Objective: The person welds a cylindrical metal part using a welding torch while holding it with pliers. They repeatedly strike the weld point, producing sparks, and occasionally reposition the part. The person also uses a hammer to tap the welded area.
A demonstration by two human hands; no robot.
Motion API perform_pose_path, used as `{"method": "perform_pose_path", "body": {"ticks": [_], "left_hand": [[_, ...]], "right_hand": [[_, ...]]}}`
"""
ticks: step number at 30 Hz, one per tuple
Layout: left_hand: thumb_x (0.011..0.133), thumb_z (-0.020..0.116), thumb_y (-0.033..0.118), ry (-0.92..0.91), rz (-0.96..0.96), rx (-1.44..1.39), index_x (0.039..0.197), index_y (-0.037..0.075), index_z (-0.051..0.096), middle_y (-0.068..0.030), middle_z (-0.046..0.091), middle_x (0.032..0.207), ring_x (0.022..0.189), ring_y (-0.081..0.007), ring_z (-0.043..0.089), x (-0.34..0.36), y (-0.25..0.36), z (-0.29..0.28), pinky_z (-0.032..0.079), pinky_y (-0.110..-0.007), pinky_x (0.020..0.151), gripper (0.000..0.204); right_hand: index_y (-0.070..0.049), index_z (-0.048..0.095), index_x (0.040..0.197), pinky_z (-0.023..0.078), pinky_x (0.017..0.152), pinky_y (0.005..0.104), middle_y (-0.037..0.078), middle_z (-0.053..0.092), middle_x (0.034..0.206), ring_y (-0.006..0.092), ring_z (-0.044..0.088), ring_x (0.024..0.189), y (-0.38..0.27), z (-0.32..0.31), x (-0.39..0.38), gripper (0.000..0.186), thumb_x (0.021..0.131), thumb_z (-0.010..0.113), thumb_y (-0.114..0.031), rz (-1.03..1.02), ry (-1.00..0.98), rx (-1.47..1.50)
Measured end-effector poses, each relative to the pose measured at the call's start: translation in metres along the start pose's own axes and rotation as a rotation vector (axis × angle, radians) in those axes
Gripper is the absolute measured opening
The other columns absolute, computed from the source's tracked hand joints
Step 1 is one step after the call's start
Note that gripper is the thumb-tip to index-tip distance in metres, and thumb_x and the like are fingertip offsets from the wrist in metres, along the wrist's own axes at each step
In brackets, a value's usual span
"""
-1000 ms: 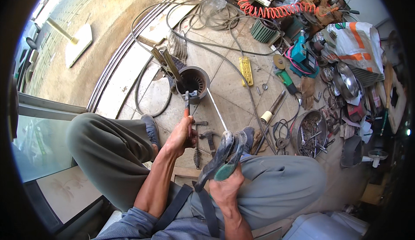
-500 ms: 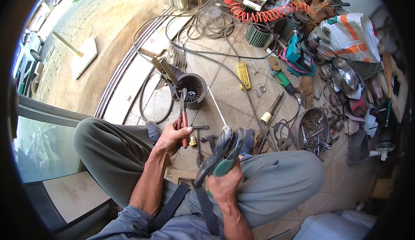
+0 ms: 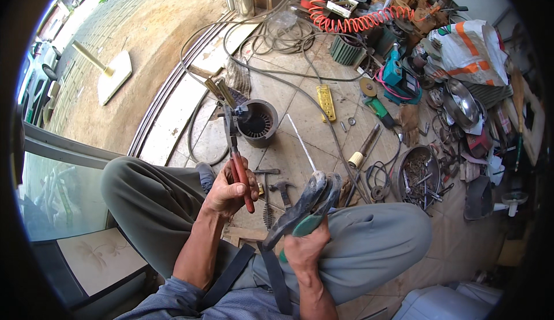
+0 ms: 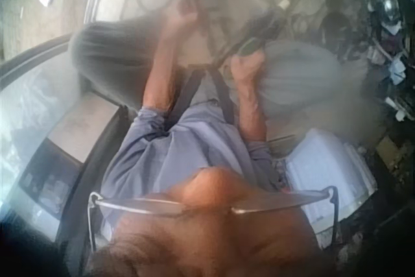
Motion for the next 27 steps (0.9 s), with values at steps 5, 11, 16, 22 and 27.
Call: {"method": "perform_pose_path", "body": {"ticks": [5,11,16,22,27], "left_hand": [[0.066,0.091,0.006,-0.022,0.073,0.005,0.126,0.008,0.049,-0.0111,0.066,0.085,0.071,-0.0307,0.070,-0.009,0.010,0.015,0.058,-0.041,0.064,0.073],[0.071,0.086,0.001,-0.112,0.103,0.043,0.120,0.002,0.058,-0.0140,0.068,0.085,0.076,-0.0292,0.069,-0.014,0.018,0.024,0.057,-0.043,0.067,0.056],[0.085,0.077,0.004,-0.056,0.000,0.268,0.107,-0.001,0.061,-0.0143,0.069,0.098,0.081,-0.0246,0.069,-0.005,0.011,0.027,0.060,-0.041,0.073,0.028],[0.090,0.071,0.006,0.124,-0.139,0.308,0.105,-0.001,0.056,-0.0099,0.066,0.095,0.086,-0.0228,0.071,0.008,-0.039,-0.030,0.061,-0.038,0.067,0.021],[0.086,0.062,0.003,0.292,-0.264,0.414,0.115,-0.003,0.056,-0.0078,0.061,0.086,0.069,-0.0171,0.062,0.012,-0.056,-0.060,0.054,-0.033,0.056,0.030]], "right_hand": [[0.005,0.058,0.099,0.050,0.082,0.0290,0.007,0.062,0.087,0.0177,0.059,0.078,-0.006,0.001,0.001,0.034,0.065,0.053,0.003,-0.014,-0.003,-0.001],[0.007,0.061,0.104,0.050,0.084,0.0291,0.007,0.065,0.092,0.0169,0.061,0.083,-0.001,-0.001,0.001,0.033,0.072,0.059,0.004,-0.038,-0.020,-0.029],[0.007,0.063,0.103,0.050,0.083,0.0300,0.008,0.066,0.092,0.0178,0.061,0.083,-0.005,0.000,0.001,0.028,0.074,0.062,0.004,-0.058,-0.014,-0.060],[0.007,0.064,0.102,0.050,0.080,0.0322,0.009,0.066,0.090,0.0184,0.061,0.081,-0.010,0.003,0.000,0.021,0.082,0.065,0.001,-0.048,-0.014,-0.084],[0.006,0.064,0.101,0.050,0.079,0.0322,0.009,0.066,0.089,0.0181,0.061,0.080,-0.008,0.009,0.001,0.020,0.083,0.066,-0.001,-0.045,-0.016,-0.099]]}}
Point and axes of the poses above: each hand's wrist, its own x-axis towards the middle knuckle, its own z-axis out of the palm, y = z × x, the point moved 9 cm from there along x, towards the middle knuckle
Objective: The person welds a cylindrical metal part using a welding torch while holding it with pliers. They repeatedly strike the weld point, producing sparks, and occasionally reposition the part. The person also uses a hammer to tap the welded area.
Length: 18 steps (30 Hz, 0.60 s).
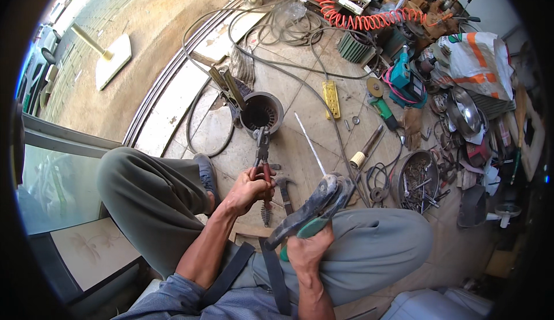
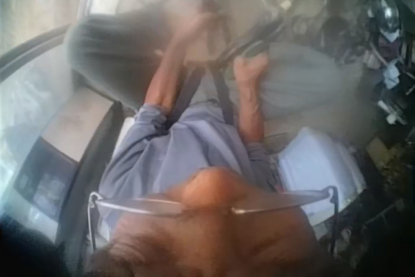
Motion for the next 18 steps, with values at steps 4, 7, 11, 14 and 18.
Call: {"method": "perform_pose_path", "body": {"ticks": [4,7,11,14,18], "left_hand": [[0.083,0.061,0.006,0.031,0.025,0.132,0.127,-0.003,0.055,-0.0061,0.058,0.081,0.063,-0.0146,0.054,0.017,-0.013,-0.007,0.046,-0.029,0.054,0.046],[0.082,0.063,0.009,0.059,-0.052,0.029,0.129,-0.001,0.056,-0.0049,0.056,0.077,0.064,-0.0143,0.052,0.022,-0.020,-0.012,0.044,-0.030,0.056,0.049],[0.080,0.064,0.012,0.191,-0.015,0.369,0.114,-0.002,0.065,-0.0039,0.058,0.075,0.064,-0.0146,0.053,0.036,-0.028,-0.038,0.045,-0.033,0.061,0.037],[0.079,0.064,0.018,0.268,0.032,0.642,0.105,-0.002,0.067,-0.0100,0.061,0.073,0.065,-0.0194,0.056,0.048,-0.033,-0.063,0.048,-0.036,0.064,0.033],[0.080,0.066,0.020,0.325,0.099,0.691,0.086,-0.001,0.058,-0.0035,0.051,0.068,0.065,-0.0136,0.045,0.043,-0.012,-0.061,0.042,-0.035,0.059,0.023]], "right_hand": [[0.006,0.063,0.101,0.051,0.078,0.0318,0.009,0.066,0.088,0.0179,0.061,0.080,0.010,0.006,0.000,0.021,0.081,0.065,-0.001,0.003,-0.028,-0.002],[0.005,0.062,0.100,0.051,0.079,0.0312,0.008,0.066,0.088,0.0173,0.061,0.080,0.017,0.010,0.001,0.022,0.079,0.064,0.000,-0.002,-0.058,-0.023],[0.005,0.062,0.098,0.051,0.078,0.0313,0.008,0.065,0.086,0.0183,0.061,0.078,0.014,0.016,0.003,0.024,0.074,0.062,0.002,0.043,-0.036,-0.043],[0.004,0.061,0.095,0.050,0.078,0.0314,0.008,0.065,0.085,0.0190,0.061,0.077,0.015,0.022,0.005,0.024,0.071,0.061,0.001,0.048,-0.053,-0.055],[0.004,0.059,0.090,0.050,0.076,0.0317,0.008,0.064,0.081,0.0192,0.060,0.074,0.022,0.029,0.007,0.022,0.069,0.061,0.000,0.071,-0.059,-0.041]]}}
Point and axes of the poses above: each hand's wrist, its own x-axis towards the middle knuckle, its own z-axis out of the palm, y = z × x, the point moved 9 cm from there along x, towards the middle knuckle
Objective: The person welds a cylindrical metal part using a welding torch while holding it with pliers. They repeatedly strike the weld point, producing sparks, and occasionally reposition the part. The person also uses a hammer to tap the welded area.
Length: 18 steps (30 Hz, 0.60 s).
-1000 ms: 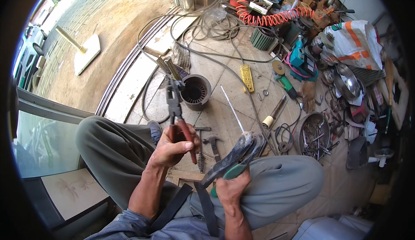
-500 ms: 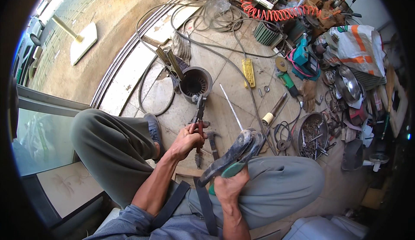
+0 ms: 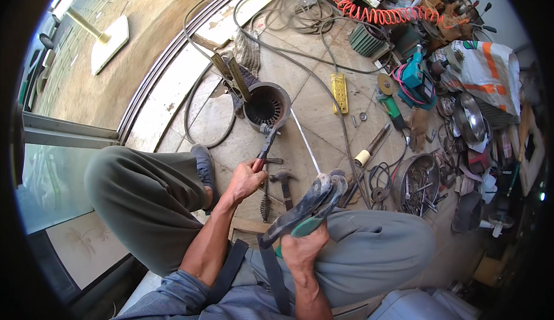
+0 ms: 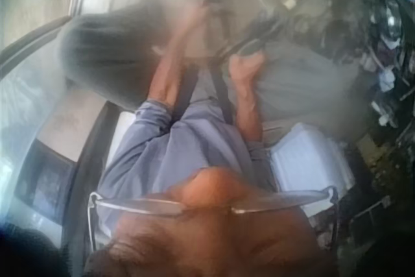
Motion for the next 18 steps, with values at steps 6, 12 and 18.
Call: {"method": "perform_pose_path", "body": {"ticks": [6,12,18], "left_hand": [[0.079,0.067,0.023,0.017,-0.005,0.053,0.091,-0.003,0.062,-0.0089,0.055,0.068,0.066,-0.0172,0.050,0.005,-0.010,-0.004,0.046,-0.038,0.063,0.029],[0.080,0.066,0.024,0.015,0.004,0.007,0.088,-0.003,0.060,-0.0105,0.056,0.067,0.064,-0.0181,0.050,0.006,-0.004,-0.003,0.045,-0.039,0.061,0.029],[0.081,0.068,0.018,-0.037,-0.093,-0.150,0.080,-0.001,0.055,-0.0052,0.050,0.065,0.061,-0.0147,0.047,0.010,-0.017,0.004,0.042,-0.036,0.057,0.023]], "right_hand": [[0.004,0.059,0.091,0.050,0.074,0.0318,0.008,0.063,0.079,0.0190,0.058,0.070,0.002,0.015,0.001,0.024,0.067,0.061,0.001,0.003,-0.036,-0.038],[0.004,0.060,0.097,0.051,0.077,0.0314,0.007,0.064,0.083,0.0189,0.060,0.074,-0.006,0.022,0.001,0.028,0.068,0.061,0.000,0.018,-0.073,-0.038],[0.004,0.061,0.106,0.051,0.080,0.0311,0.009,0.067,0.091,0.0179,0.063,0.082,-0.020,0.021,-0.006,0.034,0.073,0.067,-0.001,-0.021,-0.141,-0.083]]}}
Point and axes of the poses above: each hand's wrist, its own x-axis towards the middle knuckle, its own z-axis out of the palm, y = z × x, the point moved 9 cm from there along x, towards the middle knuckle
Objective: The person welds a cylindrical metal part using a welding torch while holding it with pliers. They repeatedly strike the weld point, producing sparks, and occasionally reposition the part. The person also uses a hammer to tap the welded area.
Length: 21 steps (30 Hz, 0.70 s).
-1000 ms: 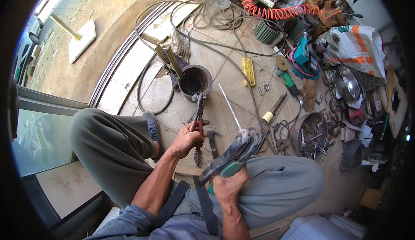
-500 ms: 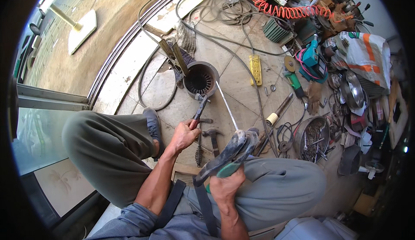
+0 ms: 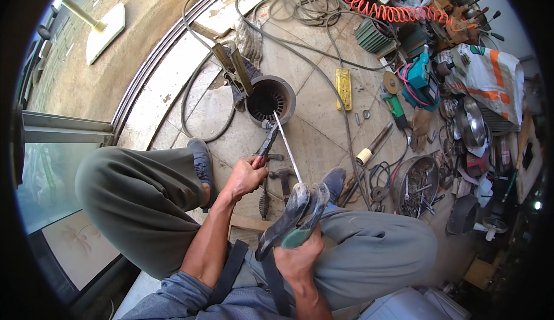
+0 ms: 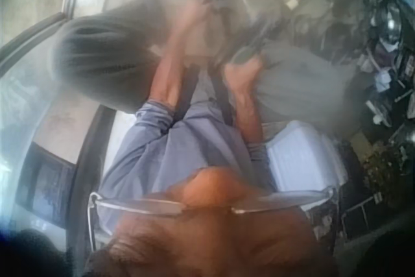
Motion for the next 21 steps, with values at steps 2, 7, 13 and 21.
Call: {"method": "perform_pose_path", "body": {"ticks": [2,7,13,21], "left_hand": [[0.081,0.069,0.016,-0.007,-0.045,-0.025,0.079,0.000,0.053,-0.0031,0.048,0.065,0.062,-0.0132,0.045,-0.001,-0.001,0.001,0.041,-0.035,0.056,0.022],[0.081,0.071,0.021,0.031,0.051,0.163,0.092,0.000,0.064,-0.0132,0.062,0.075,0.070,-0.0216,0.059,0.001,0.004,0.002,0.048,-0.038,0.068,0.025],[0.079,0.072,0.024,-0.052,0.058,0.235,0.098,0.001,0.068,-0.0193,0.067,0.078,0.074,-0.0279,0.066,0.007,0.007,0.013,0.052,-0.041,0.073,0.030],[0.080,0.073,0.017,-0.031,0.073,0.140,0.080,0.002,0.057,0.0002,0.051,0.067,0.065,-0.0099,0.045,0.006,0.010,0.014,0.041,-0.031,0.058,0.023]], "right_hand": [[0.004,0.063,0.101,0.051,0.081,0.0306,0.008,0.066,0.090,0.0182,0.063,0.081,-0.002,-0.003,-0.002,0.030,0.072,0.064,0.000,0.049,0.008,0.010],[0.005,0.065,0.100,0.050,0.080,0.0304,0.007,0.067,0.088,0.0169,0.062,0.080,0.001,-0.018,-0.010,0.026,0.075,0.066,0.002,0.043,0.056,-0.013],[0.003,0.062,0.089,0.051,0.072,0.0319,0.006,0.064,0.078,0.0179,0.060,0.069,0.008,-0.033,-0.002,0.026,0.064,0.063,0.000,0.043,0.133,0.037],[0.004,0.064,0.097,0.050,0.075,0.0291,0.005,0.065,0.083,0.0142,0.060,0.075,0.019,-0.034,-0.006,0.027,0.070,0.065,0.000,0.063,0.099,0.069]]}}
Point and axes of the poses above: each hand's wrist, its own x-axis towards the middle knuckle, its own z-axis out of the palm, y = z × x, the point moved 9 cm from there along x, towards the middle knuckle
